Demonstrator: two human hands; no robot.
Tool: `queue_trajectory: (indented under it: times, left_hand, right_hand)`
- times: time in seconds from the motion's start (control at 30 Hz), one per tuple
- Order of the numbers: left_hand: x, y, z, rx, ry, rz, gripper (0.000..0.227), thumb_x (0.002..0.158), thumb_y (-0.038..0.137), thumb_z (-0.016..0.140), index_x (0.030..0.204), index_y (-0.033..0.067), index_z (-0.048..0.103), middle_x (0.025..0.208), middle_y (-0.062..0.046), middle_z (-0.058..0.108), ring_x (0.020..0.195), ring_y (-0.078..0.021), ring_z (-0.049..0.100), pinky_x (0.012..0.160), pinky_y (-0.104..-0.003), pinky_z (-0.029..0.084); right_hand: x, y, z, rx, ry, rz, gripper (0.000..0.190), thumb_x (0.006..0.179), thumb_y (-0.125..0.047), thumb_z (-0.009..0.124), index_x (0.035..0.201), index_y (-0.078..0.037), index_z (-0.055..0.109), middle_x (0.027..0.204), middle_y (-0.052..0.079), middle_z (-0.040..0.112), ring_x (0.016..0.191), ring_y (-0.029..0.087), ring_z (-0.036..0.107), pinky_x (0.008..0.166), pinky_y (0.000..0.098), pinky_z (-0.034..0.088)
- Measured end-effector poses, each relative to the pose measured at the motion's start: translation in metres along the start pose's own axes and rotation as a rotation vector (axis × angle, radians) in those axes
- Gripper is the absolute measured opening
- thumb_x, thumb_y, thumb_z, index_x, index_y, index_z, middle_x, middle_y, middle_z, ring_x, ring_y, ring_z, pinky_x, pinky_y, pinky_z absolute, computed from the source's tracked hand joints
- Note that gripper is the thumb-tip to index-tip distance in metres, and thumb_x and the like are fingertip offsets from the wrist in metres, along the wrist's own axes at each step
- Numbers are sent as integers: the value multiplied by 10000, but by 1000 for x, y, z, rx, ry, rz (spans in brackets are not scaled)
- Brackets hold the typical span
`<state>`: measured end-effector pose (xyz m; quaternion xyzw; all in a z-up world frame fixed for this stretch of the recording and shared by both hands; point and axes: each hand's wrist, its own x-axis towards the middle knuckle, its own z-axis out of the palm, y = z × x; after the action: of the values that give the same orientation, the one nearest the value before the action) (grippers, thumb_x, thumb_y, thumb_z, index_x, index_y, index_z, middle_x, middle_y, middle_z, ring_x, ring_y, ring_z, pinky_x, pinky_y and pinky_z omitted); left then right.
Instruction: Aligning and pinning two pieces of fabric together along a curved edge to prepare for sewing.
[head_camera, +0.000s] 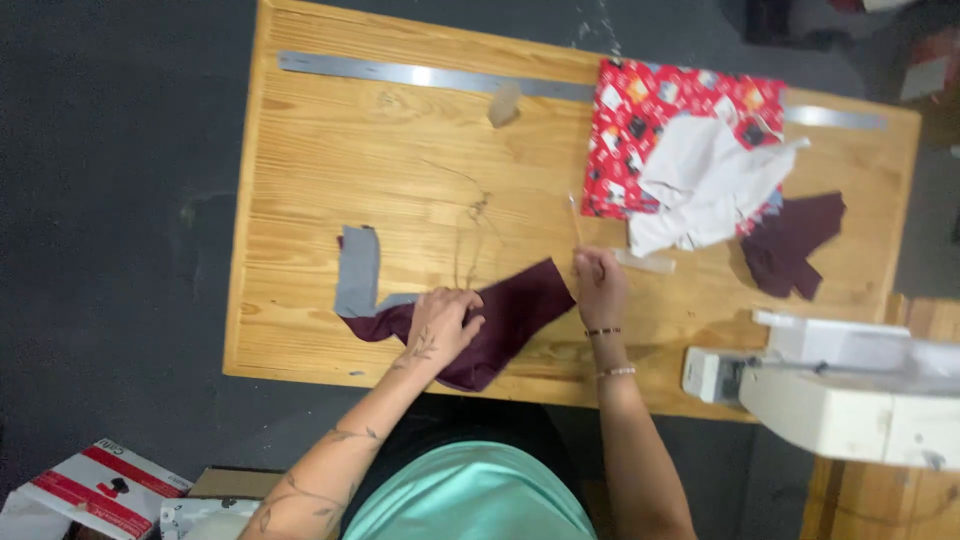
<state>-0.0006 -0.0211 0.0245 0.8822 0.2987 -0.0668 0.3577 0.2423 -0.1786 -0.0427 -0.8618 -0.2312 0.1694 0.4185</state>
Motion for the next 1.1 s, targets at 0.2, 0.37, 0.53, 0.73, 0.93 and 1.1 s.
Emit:
queue_trajectory:
  times: [0.2,0.37,0.53,0.73,0.93,1.1]
  left_hand:
    - [10,35,19,-44,16,193,195,928,161,644,1106,95,689,1013,-140,695,1055,-340,660,900,-422,514]
    - [5,53,68,103,65,440,492,992,340,573,1381,39,556,1389,-226,539,1340,-371,490,1103,-487,391]
    - [-7,80,75,223,60,423,692,1003,471,490,1493,-14,426,1571,-257,373,1473,-375,335,1213,-526,246]
    - [6,78,106,268,180,320,863,953,651,433,1533,16,365,1625,-227,281,1519,-355,244,1243,-530,169]
    - [10,72,131,345,232,322,840,956,653,399,1521,32,389,1632,-219,275,1536,-356,206,1254,-547,122]
    - [12,66,135,388,170,356,871,907,730,353,1556,150,341,1656,-194,208,1550,-357,140,1262,-574,96]
  right_hand:
    - [-66,50,-15,138,132,87,123,1016,-211,658,1087,-120,700,871,113,692,813,253,704,753,386,603]
    - [-76,4,-22,71,161,18,64,984,-144,673,1031,-125,711,858,56,669,765,208,727,681,310,599]
    - [-65,1,-10,276,140,36,82,987,-68,659,1061,-67,694,872,53,670,759,145,693,716,278,600]
    - [-45,-27,15,613,-88,103,120,998,-102,633,1113,-77,657,937,49,668,783,101,648,780,272,610]
    - [-35,25,48,759,-43,129,98,1003,-98,622,1082,-47,649,938,15,639,735,57,621,721,221,594]
    - [-38,38,49,728,-22,78,98,995,-69,625,1081,-26,645,899,63,621,647,114,649,640,237,599]
